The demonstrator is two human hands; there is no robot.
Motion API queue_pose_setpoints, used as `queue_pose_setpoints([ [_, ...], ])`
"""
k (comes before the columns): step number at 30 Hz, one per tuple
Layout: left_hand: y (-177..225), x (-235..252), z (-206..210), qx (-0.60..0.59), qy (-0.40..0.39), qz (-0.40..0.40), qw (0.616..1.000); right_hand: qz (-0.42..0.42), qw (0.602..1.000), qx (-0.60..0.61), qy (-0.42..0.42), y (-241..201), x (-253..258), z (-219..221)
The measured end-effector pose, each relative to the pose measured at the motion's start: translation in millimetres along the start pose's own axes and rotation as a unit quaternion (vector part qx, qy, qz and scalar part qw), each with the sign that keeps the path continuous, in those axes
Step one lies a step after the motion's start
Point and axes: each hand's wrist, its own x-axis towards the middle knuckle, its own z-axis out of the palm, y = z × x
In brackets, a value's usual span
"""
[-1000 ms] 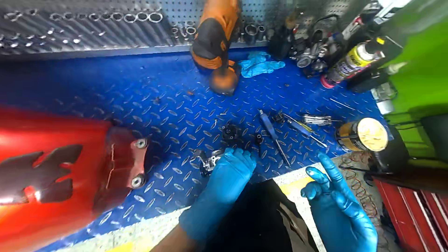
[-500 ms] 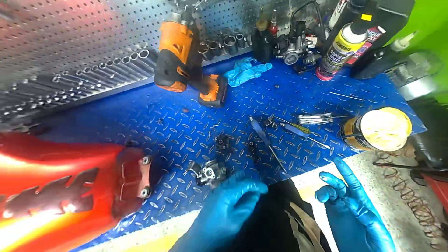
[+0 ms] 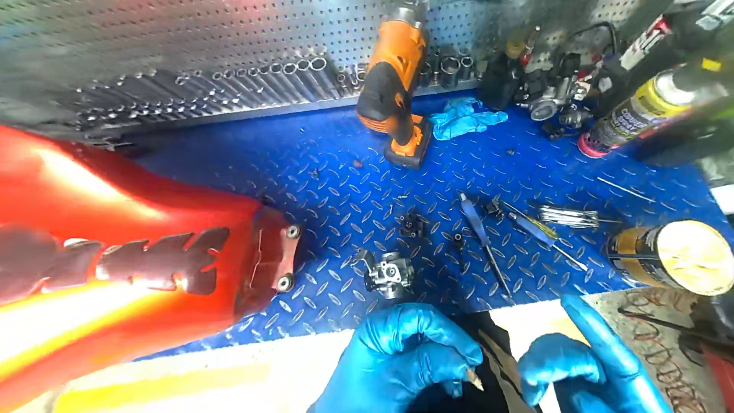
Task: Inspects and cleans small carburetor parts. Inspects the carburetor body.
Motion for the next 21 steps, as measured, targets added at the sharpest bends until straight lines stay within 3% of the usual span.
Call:
queue_pose_setpoints([
  [3, -3, 0, -23, -0.031, -0.01, 0.079, 0.996, -0.026, 0.998, -0.05, -0.03, 8, 16, 30],
  [6, 1, -4, -41, -0.036, -0.008, 0.103, 0.994, -0.059, 0.989, -0.135, -0.028, 23, 32, 52],
  [13, 14, -4, -72, -0.004, -0.032, 0.097, 0.995, -0.103, 0.962, -0.255, 0.0, 40, 57, 92],
  [21, 21, 7, -89, -0.02, -0.055, 0.044, 0.997, -0.127, 0.935, -0.329, 0.041, 46, 59, 107],
])
